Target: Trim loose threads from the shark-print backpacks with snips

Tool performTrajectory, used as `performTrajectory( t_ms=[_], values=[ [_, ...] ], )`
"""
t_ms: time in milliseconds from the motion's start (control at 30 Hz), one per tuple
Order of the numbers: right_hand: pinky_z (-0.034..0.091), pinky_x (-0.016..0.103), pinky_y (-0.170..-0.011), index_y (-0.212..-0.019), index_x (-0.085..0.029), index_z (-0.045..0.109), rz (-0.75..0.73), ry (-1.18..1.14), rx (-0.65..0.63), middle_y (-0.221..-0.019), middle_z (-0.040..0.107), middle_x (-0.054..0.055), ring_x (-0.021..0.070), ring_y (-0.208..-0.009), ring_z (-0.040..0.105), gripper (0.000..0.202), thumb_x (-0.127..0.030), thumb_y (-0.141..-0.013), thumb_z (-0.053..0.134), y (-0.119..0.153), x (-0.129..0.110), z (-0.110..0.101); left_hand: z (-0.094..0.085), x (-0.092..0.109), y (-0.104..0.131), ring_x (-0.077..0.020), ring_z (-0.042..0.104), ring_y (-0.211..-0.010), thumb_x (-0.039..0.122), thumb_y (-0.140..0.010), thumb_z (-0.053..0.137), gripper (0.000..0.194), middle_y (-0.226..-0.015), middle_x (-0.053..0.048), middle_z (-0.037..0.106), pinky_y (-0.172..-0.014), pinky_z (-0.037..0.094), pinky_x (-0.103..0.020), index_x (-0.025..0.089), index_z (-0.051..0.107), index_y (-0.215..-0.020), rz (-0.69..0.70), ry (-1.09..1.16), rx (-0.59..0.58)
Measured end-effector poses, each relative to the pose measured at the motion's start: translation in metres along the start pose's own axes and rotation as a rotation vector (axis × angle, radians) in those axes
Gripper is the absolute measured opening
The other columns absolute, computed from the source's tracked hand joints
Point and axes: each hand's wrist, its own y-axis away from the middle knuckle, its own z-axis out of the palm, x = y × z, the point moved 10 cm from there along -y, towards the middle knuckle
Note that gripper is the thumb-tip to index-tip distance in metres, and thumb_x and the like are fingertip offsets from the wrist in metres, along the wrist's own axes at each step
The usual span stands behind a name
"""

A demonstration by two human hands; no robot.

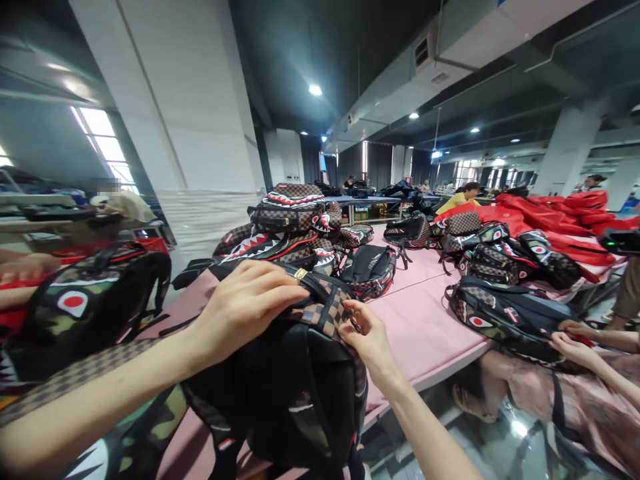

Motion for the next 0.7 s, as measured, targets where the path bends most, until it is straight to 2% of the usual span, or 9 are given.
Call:
performTrajectory(
  t_ms=[100,167,233,300,400,533,700],
  values=[
    [0.047,0.026,-0.067,-0.101,-0.021,0.058,-0.009,-0.031,-0.005,-0.092,0.063,0.004,0.0169,-0.084,0.057,0.037,-0.030,-0.066,0.065,0.003,-0.001,-0.001,0.029,0.012,-0.022,-0.0219,0.052,-0.103,0.034,-0.083,0.055,0.015,-0.097,-0.001,0.068,-0.088,0.028,-0.038,0.026,0.066,-0.089,0.055,0.018,-0.173],
    [0.048,0.028,-0.074,-0.101,-0.021,0.058,-0.010,-0.038,-0.017,-0.097,0.063,0.004,0.0178,-0.091,0.057,0.035,-0.030,-0.067,0.065,0.005,0.000,-0.001,0.058,0.009,-0.033,-0.0217,0.055,-0.097,0.037,-0.079,0.060,0.013,-0.092,0.000,0.069,-0.085,0.029,-0.037,0.028,0.068,-0.083,0.037,0.062,-0.381],
    [0.048,0.028,-0.074,-0.101,-0.021,0.059,-0.005,-0.034,-0.013,-0.097,0.063,0.004,0.0177,-0.090,0.058,0.035,-0.029,-0.067,0.064,0.006,0.000,-0.003,0.082,0.003,-0.036,-0.0179,0.059,-0.084,0.034,-0.076,0.062,0.009,-0.084,0.001,0.070,-0.075,0.032,-0.031,0.029,0.069,-0.077,-0.012,0.116,-0.573],
    [0.049,0.028,-0.072,-0.100,-0.021,0.059,0.005,-0.035,-0.013,-0.095,0.063,0.004,0.0172,-0.086,0.059,0.035,-0.029,-0.067,0.064,0.007,0.002,-0.005,0.094,-0.001,-0.037,-0.0161,0.060,-0.078,0.031,-0.075,0.061,0.007,-0.080,0.003,0.069,-0.064,0.032,-0.026,0.030,0.068,-0.075,-0.061,0.151,-0.667],
    [0.048,0.029,-0.071,-0.096,-0.019,0.059,0.011,0.016,-0.001,-0.090,0.063,0.004,0.0170,-0.082,0.059,0.031,-0.030,-0.068,0.063,0.006,0.005,-0.014,0.093,-0.012,-0.038,-0.0173,0.059,-0.072,0.028,-0.077,0.053,0.013,-0.075,-0.001,0.067,-0.057,0.031,-0.025,0.025,0.066,-0.074,-0.192,0.088,-0.649],
    [0.047,0.026,-0.064,-0.106,-0.019,0.055,-0.086,0.237,0.061,-0.084,0.062,0.002,0.0157,-0.076,0.057,0.037,-0.031,-0.072,0.062,0.006,-0.004,-0.032,0.086,-0.027,-0.033,-0.0184,0.058,-0.065,0.026,-0.081,0.046,0.020,-0.071,-0.005,0.065,-0.056,0.033,-0.026,0.019,0.062,-0.072,-0.378,0.032,-0.613],
    [0.044,0.024,-0.060,-0.087,-0.020,0.060,-0.181,0.408,0.043,-0.083,0.064,0.002,0.0153,-0.073,0.058,0.016,-0.033,-0.079,0.055,0.009,-0.021,-0.029,0.086,-0.030,-0.029,-0.0160,0.056,-0.063,0.028,-0.083,0.046,0.020,-0.068,-0.002,0.063,-0.056,0.033,-0.024,0.019,0.058,-0.070,-0.424,0.105,-0.602]
  ],
)
